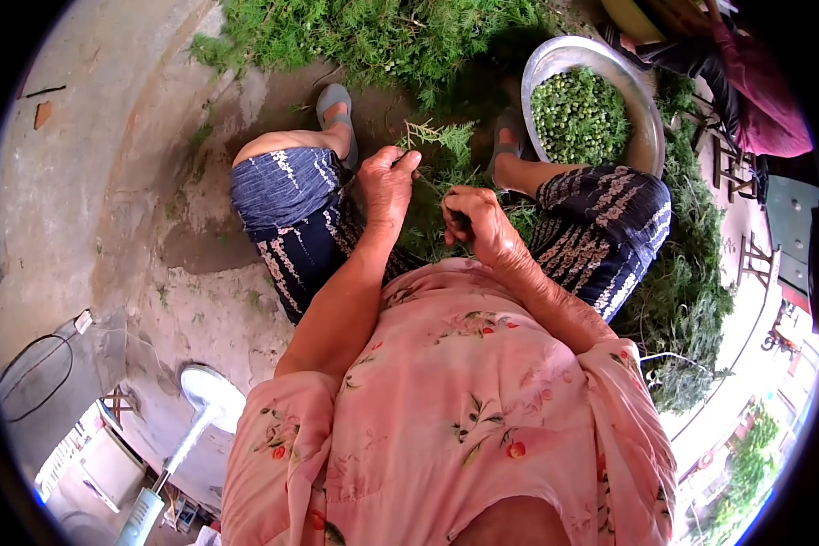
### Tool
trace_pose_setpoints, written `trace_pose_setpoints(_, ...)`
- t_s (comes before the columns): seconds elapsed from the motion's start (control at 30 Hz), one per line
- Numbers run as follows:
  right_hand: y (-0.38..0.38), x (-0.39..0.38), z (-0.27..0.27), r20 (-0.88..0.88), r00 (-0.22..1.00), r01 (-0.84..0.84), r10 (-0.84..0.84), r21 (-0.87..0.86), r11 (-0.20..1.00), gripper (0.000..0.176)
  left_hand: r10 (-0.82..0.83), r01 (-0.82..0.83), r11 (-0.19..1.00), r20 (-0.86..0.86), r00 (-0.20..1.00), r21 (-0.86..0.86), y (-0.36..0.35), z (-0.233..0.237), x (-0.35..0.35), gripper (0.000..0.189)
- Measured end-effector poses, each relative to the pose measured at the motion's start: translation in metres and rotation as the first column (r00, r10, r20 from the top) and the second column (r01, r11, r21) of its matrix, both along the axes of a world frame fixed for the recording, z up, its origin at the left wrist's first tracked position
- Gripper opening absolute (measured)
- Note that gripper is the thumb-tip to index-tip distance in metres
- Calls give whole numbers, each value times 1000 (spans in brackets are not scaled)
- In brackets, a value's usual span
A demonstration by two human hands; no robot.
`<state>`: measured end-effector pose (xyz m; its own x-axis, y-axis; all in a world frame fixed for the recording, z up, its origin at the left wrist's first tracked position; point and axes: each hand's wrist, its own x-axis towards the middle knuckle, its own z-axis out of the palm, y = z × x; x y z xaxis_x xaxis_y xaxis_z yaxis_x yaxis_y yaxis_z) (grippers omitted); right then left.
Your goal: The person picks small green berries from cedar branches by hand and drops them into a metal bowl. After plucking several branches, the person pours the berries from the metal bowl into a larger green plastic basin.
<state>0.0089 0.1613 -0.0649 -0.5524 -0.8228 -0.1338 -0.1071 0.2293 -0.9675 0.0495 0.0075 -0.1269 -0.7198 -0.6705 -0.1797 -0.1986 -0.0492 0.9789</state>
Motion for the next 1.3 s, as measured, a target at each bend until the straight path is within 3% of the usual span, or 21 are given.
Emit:
trace_pose_setpoints(0.13, -1, -3, -2, 53, 998, -22, 24, -43, 999, 11, 10, -9, 999, 33, 999, -36, -1, -6, 0, 16)
trace_pose_setpoints(0.2, 1, -3, 4, 144, 988, -48, 59, -77, 996, 15, 57, -40, 981, 80, 995, -192, -7, -10, 0, 13)
trace_pose_setpoints(0.23, 2, -3, 9, 145, 988, -49, 60, -75, 996, 15, 114, -118, 989, 42, 993, 93, -15, -11, -2, 11)
trace_pose_setpoints(0.27, 1, -3, 16, 217, 976, -3, 20, -78, 997, 15, 181, -180, 963, 10, 983, 202, -17, -13, -4, 11)
trace_pose_setpoints(0.33, 0, -3, 13, 287, 958, 50, -25, -79, 996, 16, 115, -96, 968, -71, 991, 230, -19, -10, -6, 12)
trace_pose_setpoints(0.4, -5, -3, -12, 448, 830, 313, -333, 120, 942, 19, 107, -95, 967, -40, 993, 236, -14, -5, -7, 13)
trace_pose_setpoints(0.47, -3, -7, -29, 505, 791, 311, -346, 156, 938, 23, 104, -100, 965, -5, 995, 244, -10, -3, -4, 14)
trace_pose_setpoints(0.6, -13, -6, -41, 391, 841, 324, -375, 193, 926, 34, 32, -23, 990, -64, 997, 137, -5, -5, -5, 18)
trace_pose_setpoints(0.67, -17, -3, -65, -78, 959, 279, -273, 65, 958, 43, -47, 47, 991, 0, 999, -126, -1, -2, -5, 22)
trace_pose_setpoints(0.7, -19, -1, -57, -168, 950, 281, -265, 79, 956, 41, -71, 72, 990, 12, 997, -123, 1, -3, -4, 23)
trace_pose_setpoints(0.73, -20, -3, -53, -170, 949, 283, -267, 78, 956, 41, -98, 101, 982, 22, 995, -159, 3, -5, -5, 24)
trace_pose_setpoints(0.8, -20, -6, -49, -138, 984, 147, -112, 280, 949, 35, -111, 112, 958, 18, 994, -263, 7, -4, -4, 23)
trace_pose_setpoints(0.87, -19, -2, -52, -115, 981, 177, -155, 210, 962, 30, -128, 144, 931, 72, 989, -336, 9, -1, -2, 21)
trace_pose_setpoints(0.93, -17, -2, -50, -68, 996, 66, -58, 122, 990, 18, -116, 152, 875, 106, 988, -460, 13, -3, -3, 21)
trace_pose_setpoints(0.97, -16, -2, -53, -243, 970, 5, 12, 71, 997, 10, -126, 161, 911, 114, 985, -381, 13, -4, -1, 20)
trace_pose_setpoints(1.03, -15, -2, -46, -187, 982, 20, -12, 40, 999, 13, -138, 169, 939, 123, 983, -300, 13, -4, 1, 20)
trace_pose_setpoints(1.1, -12, 5, -25, -156, 986, -61, 59, -8, 998, 14, 33, -37, 941, -19, 999, -335, 9, -17, -3, 25)
trace_pose_setpoints(1.13, -8, 12, -6, -184, 971, -158, 151, -20, 987, 13, 151, -124, 971, 125, 981, -202, -11, -8, -5, 22)
trace_pose_setpoints(1.17, -8, 16, 7, 293, 953, -114, 81, 96, 989, 13, 186, -185, 982, 15, 982, -32, -23, -16, -9, 22)
trace_pose_setpoints(1.2, -5, 15, 5, 295, 952, -117, 83, 97, 988, 13, 239, -225, 964, -89, 967, 142, -27, -13, -12, 22)
trace_pose_setpoints(1.3, 4, 5, -10, 406, 913, 31, -46, 43, 999, 17, 311, -287, 920, -52, 949, 266, -22, -4, -14, 24)
